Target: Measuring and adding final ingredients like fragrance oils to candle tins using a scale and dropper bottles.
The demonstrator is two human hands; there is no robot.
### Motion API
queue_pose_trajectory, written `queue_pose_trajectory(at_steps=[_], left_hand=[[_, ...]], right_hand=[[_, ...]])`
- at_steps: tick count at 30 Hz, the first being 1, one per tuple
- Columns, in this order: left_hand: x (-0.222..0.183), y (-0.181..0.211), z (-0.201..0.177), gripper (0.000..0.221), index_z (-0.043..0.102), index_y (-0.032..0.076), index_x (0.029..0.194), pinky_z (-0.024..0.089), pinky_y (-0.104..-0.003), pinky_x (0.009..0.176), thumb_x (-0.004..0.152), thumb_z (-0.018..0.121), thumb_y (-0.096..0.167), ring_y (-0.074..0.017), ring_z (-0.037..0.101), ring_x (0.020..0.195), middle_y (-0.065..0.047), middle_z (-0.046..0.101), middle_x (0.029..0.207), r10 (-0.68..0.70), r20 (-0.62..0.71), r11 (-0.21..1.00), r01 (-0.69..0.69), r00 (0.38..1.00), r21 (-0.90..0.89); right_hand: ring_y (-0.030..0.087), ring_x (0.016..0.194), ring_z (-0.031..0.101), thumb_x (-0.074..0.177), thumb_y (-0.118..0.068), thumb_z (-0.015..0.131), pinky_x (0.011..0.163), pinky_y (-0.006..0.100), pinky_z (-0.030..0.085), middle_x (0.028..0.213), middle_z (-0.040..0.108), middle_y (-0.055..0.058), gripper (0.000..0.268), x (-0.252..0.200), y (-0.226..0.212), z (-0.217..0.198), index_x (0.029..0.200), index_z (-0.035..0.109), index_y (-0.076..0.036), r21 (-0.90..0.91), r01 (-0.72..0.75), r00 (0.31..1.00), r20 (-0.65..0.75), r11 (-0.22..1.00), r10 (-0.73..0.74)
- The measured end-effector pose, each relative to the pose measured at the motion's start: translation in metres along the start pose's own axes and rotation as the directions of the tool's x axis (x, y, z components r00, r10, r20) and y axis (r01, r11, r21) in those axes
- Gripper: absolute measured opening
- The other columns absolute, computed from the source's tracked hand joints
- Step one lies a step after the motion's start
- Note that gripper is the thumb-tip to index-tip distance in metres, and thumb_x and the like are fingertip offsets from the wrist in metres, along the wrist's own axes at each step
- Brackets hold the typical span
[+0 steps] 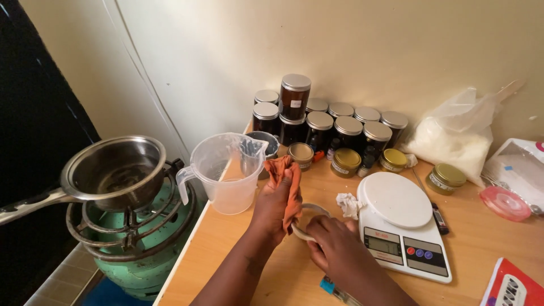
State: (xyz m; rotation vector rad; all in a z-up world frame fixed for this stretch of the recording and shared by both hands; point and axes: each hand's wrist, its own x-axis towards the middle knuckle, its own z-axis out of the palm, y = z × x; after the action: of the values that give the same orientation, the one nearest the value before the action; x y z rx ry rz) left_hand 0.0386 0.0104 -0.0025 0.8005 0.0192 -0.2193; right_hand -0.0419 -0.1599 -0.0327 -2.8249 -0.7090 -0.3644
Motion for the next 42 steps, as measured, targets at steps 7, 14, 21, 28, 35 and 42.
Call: queue_pose_trajectory(at_steps=[7, 14, 21, 28, 35, 42], left_hand=[[-0.016, 0.017, 0.013, 0.070, 0.049, 0.010, 0.076, 0.027, -0.037, 0.031, 0.101, 0.050, 0.075, -0.0234, 0.041, 0.033, -0.012, 0.039, 0.044, -0.031, -0.158, 0.999, 0.035, 0.987, 0.023], [-0.027, 0.031, 0.019, 0.059, 0.060, 0.019, 0.116, 0.039, -0.041, 0.020, 0.101, 0.043, 0.073, -0.0201, 0.047, 0.035, -0.014, 0.045, 0.048, 0.020, 0.032, 1.000, -0.020, 0.999, 0.016], [-0.025, 0.026, 0.016, 0.068, 0.061, 0.010, 0.095, 0.034, -0.040, 0.021, 0.099, 0.045, 0.076, -0.0225, 0.046, 0.034, -0.016, 0.047, 0.047, 0.017, 0.062, 0.999, -0.015, 0.998, -0.032], [-0.027, 0.023, 0.018, 0.082, 0.066, 0.005, 0.093, 0.036, -0.045, 0.022, 0.091, 0.046, 0.085, -0.0290, 0.042, 0.032, -0.021, 0.050, 0.056, -0.132, -0.017, 0.990, 0.133, 0.991, 0.048], [-0.031, 0.021, 0.024, 0.052, 0.059, 0.006, 0.095, 0.050, -0.054, 0.042, 0.093, 0.065, 0.057, -0.0328, 0.053, 0.043, -0.018, 0.050, 0.058, -0.128, 0.037, 0.990, 0.130, 0.991, -0.051], [-0.002, -0.010, 0.006, 0.012, 0.067, 0.014, 0.099, 0.038, -0.033, 0.042, 0.103, 0.070, 0.025, -0.0209, 0.059, 0.059, -0.007, 0.067, 0.078, -0.060, -0.053, 0.958, 0.073, 0.997, 0.278]], right_hand=[[0.027, 0.105, 0.068, 0.101, -0.037, 0.071, 0.101, 0.047, 0.039, 0.107, 0.072, 0.000, 0.021, 0.001, 0.000, -0.008, 0.113, 0.069, -0.020, 0.011, -0.107, 0.985, 0.140, 0.994, 0.104], [0.019, 0.077, 0.067, 0.102, -0.025, 0.060, 0.110, 0.040, 0.039, 0.088, 0.077, -0.007, 0.061, -0.012, -0.009, -0.073, 0.159, 0.039, -0.034, -0.123, -0.354, 0.826, 0.425, 0.927, 0.371], [0.017, 0.112, 0.064, 0.105, -0.071, 0.063, 0.101, 0.049, 0.037, 0.111, 0.065, -0.013, 0.045, -0.056, 0.027, 0.005, 0.124, 0.057, -0.031, -0.389, -0.161, 0.660, 0.641, 0.907, 0.392], [0.046, 0.103, 0.070, 0.094, -0.015, 0.081, 0.075, 0.055, 0.058, 0.136, 0.059, 0.022, 0.073, -0.037, 0.019, -0.098, 0.156, 0.043, -0.014, 0.522, -0.789, -0.129, 0.372, -0.323, 0.919], [0.016, 0.082, 0.084, 0.094, -0.060, 0.068, 0.075, 0.032, 0.051, 0.091, 0.095, -0.004, 0.035, -0.088, 0.211, -0.133, 0.118, 0.077, -0.036, -0.523, -0.763, 0.436, 0.019, 0.381, 0.900], [0.032, 0.118, 0.084, 0.082, -0.052, 0.083, 0.087, 0.043, 0.065, 0.125, 0.089, 0.012, 0.067, -0.125, 0.322, -0.093, 0.138, 0.072, -0.016, -0.496, -0.785, 0.484, -0.119, 0.371, 0.867]])
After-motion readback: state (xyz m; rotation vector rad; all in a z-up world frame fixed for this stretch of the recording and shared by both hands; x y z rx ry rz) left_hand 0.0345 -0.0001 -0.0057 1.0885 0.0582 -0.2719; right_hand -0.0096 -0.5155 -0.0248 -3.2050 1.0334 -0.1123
